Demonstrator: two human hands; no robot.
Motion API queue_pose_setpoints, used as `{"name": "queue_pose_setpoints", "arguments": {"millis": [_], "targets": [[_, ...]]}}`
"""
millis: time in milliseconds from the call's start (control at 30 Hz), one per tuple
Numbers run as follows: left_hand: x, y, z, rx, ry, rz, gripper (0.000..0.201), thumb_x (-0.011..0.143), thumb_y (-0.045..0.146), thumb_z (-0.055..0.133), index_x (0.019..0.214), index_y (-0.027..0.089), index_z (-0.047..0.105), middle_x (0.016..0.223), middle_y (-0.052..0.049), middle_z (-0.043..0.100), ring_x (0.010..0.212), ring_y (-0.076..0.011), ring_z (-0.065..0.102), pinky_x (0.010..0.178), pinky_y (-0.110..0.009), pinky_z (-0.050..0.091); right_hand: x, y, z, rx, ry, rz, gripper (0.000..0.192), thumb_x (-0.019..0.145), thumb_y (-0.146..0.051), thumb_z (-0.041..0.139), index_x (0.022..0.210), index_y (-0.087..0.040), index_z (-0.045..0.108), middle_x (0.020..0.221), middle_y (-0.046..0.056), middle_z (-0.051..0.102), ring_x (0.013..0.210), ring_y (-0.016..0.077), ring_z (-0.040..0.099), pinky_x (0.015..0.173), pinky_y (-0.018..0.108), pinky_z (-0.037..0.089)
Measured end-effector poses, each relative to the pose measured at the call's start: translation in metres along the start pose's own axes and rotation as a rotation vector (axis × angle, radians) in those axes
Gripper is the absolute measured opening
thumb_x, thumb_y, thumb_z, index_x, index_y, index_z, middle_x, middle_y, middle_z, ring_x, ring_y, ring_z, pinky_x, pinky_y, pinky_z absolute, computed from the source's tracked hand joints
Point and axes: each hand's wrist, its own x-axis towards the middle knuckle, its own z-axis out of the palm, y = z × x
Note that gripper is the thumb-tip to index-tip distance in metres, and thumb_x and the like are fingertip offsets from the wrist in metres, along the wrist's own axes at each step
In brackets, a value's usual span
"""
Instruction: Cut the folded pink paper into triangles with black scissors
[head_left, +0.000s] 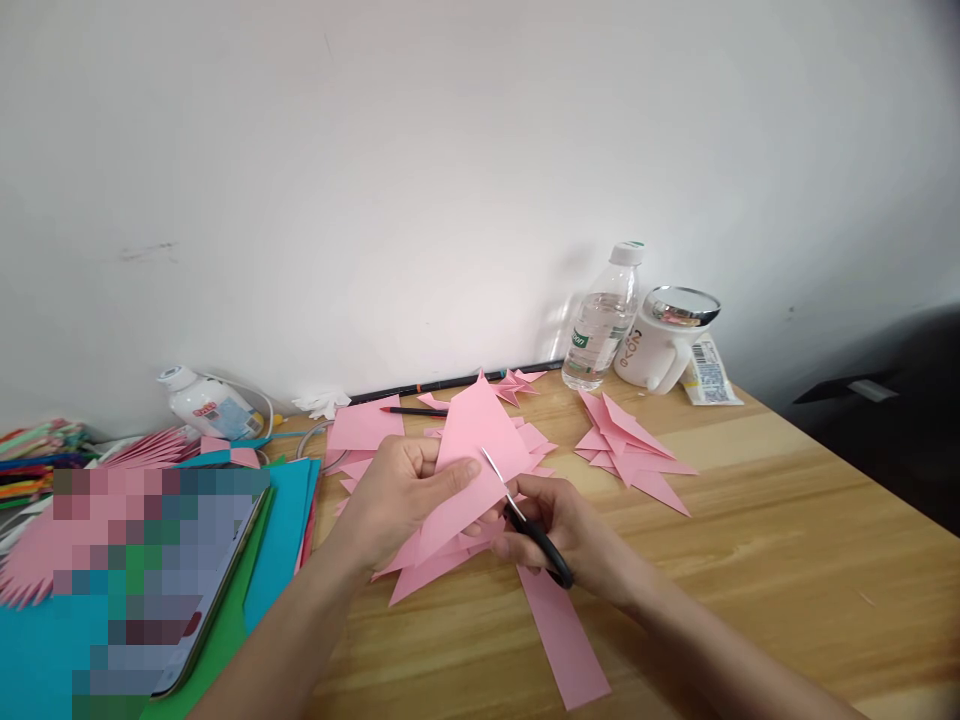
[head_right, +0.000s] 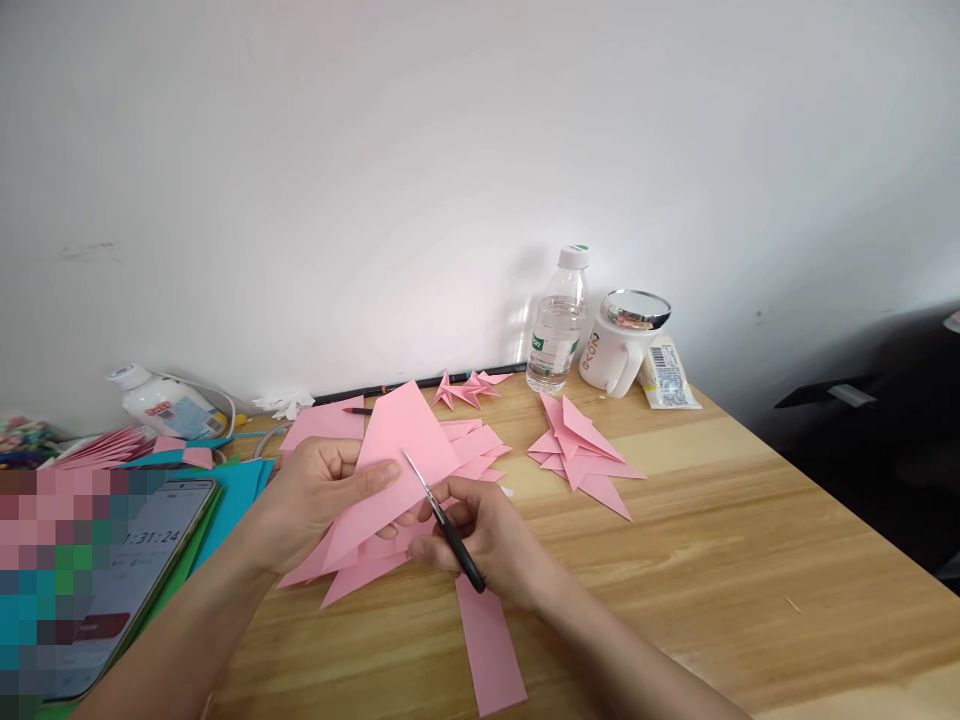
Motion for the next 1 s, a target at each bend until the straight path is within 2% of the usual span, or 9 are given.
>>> {"name": "queue_pose_setpoints", "arguments": {"millis": [533, 767, 1000], "targets": [[0.0014, 0.0029, 0.0008, -0.004, -0.033, 0.015, 0.024, 0.077, 0.028, 0.058, 0.060, 0.012, 0.066, 0.059, -0.003, 0.068, 0.052, -0.0104, 0.060, 0.047, -0.015, 0.044, 0.0009, 0.0005, 0.0008, 0.047, 0.010, 0.044, 0.028, 0.061, -0.026, 0.075, 0.075, -0.014, 0.055, 0.044, -0.008, 0.045, 0.036, 0.0032, 0.036, 0.036, 0.014, 0.027], [0.0012, 0.0024, -0.0011, 0.032, -0.072, 0.020, 0.026, 0.079, 0.030, 0.054, 0.064, 0.011, 0.065, 0.063, -0.004, 0.065, 0.057, -0.0116, 0.058, 0.052, -0.019, 0.043, -0.0006, 0.0008, 0.0007, 0.038, 0.009, 0.046, 0.028, 0.061, -0.027, 0.075, 0.075, -0.014, 0.055, 0.043, -0.009, 0.046, 0.034, 0.0030, 0.037, 0.035, 0.014, 0.027], [-0.0008, 0.0069, -0.0088, 0.126, 0.021, 0.037, 0.023, 0.075, 0.035, 0.057, 0.067, 0.014, 0.058, 0.062, 0.002, 0.053, 0.057, -0.0085, 0.045, 0.051, -0.019, 0.035, 0.0000, 0.0001, 0.0003, 0.034, 0.037, 0.054, 0.033, 0.058, -0.030, 0.077, 0.073, -0.014, 0.052, 0.044, -0.008, 0.047, 0.035, 0.0041, 0.039, 0.035, 0.015, 0.028]]}}
